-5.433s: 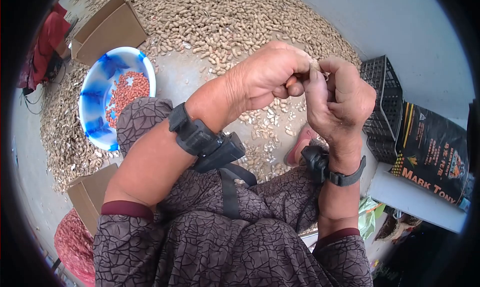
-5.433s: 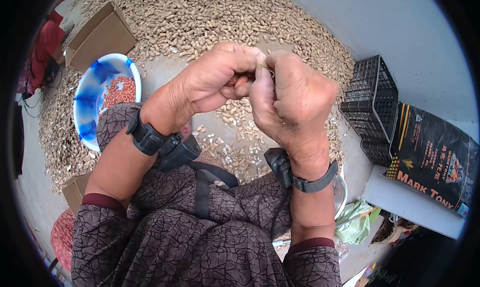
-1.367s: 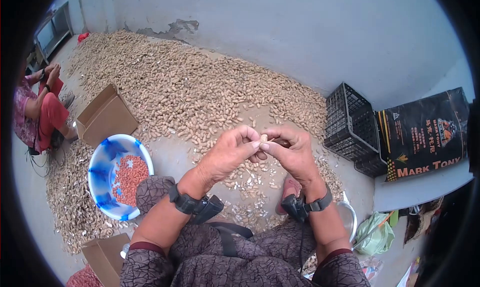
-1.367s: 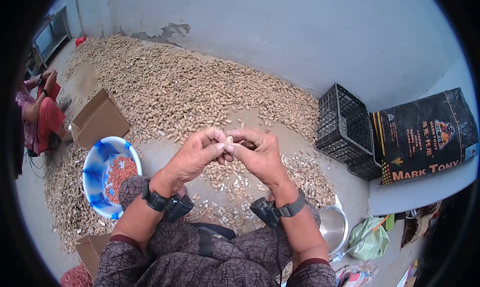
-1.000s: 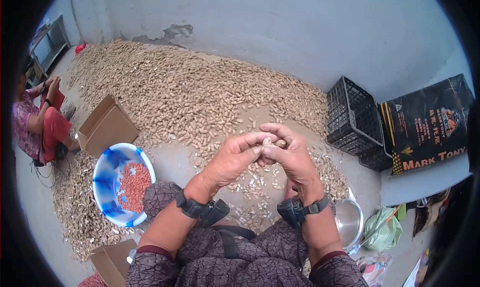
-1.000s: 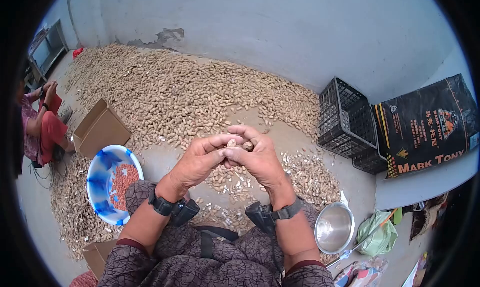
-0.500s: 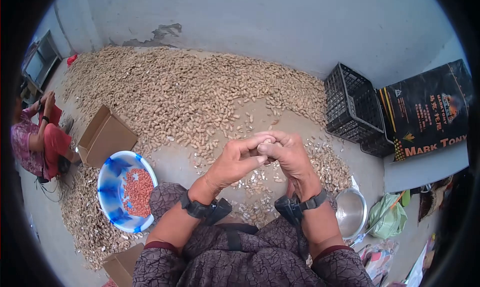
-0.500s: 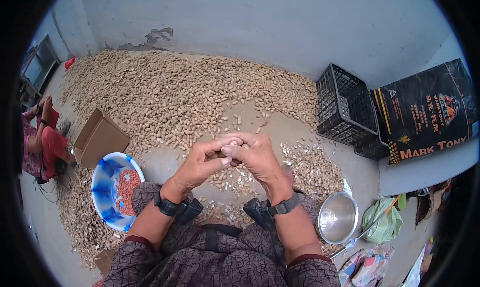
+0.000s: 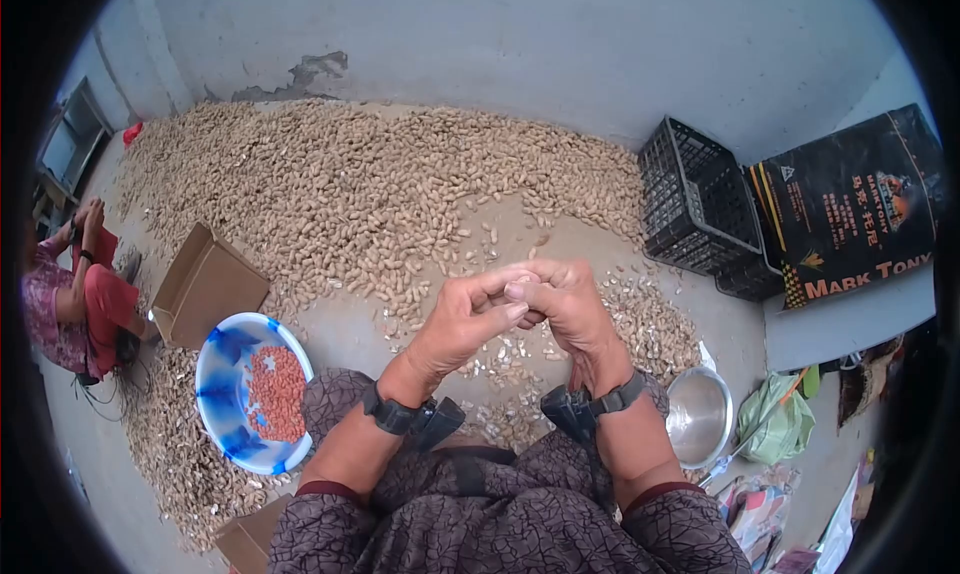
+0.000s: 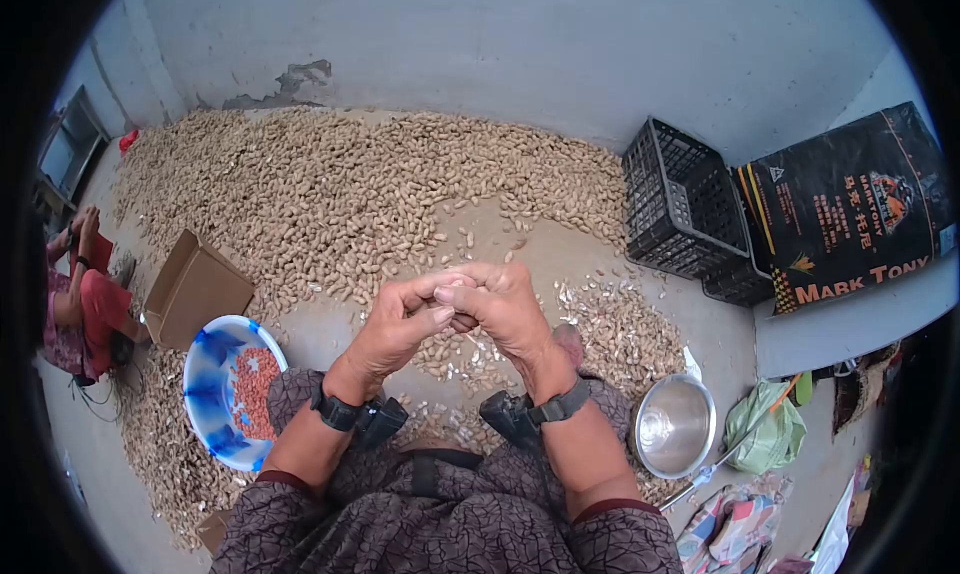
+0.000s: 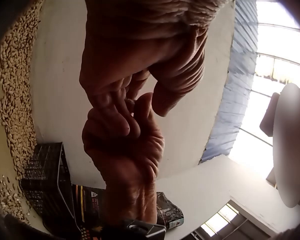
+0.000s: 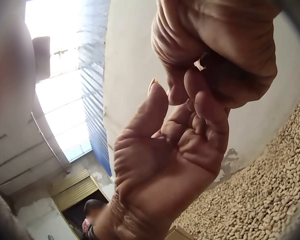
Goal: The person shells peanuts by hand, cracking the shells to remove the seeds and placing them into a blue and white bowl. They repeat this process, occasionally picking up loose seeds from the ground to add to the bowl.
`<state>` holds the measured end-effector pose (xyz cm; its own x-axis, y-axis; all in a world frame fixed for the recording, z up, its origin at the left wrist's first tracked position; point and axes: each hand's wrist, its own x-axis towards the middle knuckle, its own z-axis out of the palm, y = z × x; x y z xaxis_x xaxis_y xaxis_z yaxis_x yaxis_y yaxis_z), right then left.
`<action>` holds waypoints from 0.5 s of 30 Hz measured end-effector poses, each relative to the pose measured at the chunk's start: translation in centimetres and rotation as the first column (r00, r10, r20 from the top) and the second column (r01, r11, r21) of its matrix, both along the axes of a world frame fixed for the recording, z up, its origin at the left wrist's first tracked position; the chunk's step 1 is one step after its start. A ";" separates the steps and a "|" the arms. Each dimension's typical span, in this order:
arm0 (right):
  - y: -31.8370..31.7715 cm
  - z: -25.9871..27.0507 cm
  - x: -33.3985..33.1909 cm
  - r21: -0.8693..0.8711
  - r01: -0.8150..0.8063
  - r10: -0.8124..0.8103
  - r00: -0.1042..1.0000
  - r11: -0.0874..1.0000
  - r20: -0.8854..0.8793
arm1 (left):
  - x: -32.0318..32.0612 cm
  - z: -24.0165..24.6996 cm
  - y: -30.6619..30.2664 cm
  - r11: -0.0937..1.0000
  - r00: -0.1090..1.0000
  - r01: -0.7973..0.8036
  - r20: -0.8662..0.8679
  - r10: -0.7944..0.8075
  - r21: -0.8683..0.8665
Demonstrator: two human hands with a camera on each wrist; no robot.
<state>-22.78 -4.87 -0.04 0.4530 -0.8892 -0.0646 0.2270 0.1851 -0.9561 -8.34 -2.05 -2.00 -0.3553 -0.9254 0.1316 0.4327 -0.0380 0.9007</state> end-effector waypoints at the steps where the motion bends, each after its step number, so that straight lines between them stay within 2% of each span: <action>1: 0.2 0.2 0.2 0.008 0.023 -0.022 0.999 1.000 -0.023 | -0.1 -0.1 0.1 1.000 1.000 -0.015 0.012 0.015 0.018; 3: 0.4 0.2 0.5 0.025 0.040 -0.039 0.998 0.999 -0.047 | -0.2 -0.4 0.2 0.998 0.999 -0.037 0.024 0.036 0.045; 5: 0.4 0.0 0.7 -0.005 0.094 -0.094 0.995 0.996 -0.036 | -0.3 -0.8 0.2 0.994 0.993 -0.093 0.072 0.096 -0.049; 6: 0.5 0.0 0.7 0.001 0.094 -0.094 0.995 0.996 -0.035 | -0.3 -0.9 0.2 0.995 0.993 -0.092 0.074 0.095 -0.043; 8: 0.3 0.1 0.6 0.022 0.070 -0.069 0.997 0.997 -0.025 | -0.4 -0.9 0.0 0.996 0.996 -0.085 0.017 0.085 -0.029; 12: -0.1 0.1 0.5 0.050 0.057 -0.058 0.998 0.997 0.016 | -0.1 -0.6 -0.2 0.997 0.997 -0.065 0.040 0.066 -0.033; 15: -0.2 0.4 0.1 0.095 -0.007 -0.002 0.996 0.995 0.086 | 0.4 0.6 -0.5 1.000 0.999 0.005 -0.040 -0.004 0.015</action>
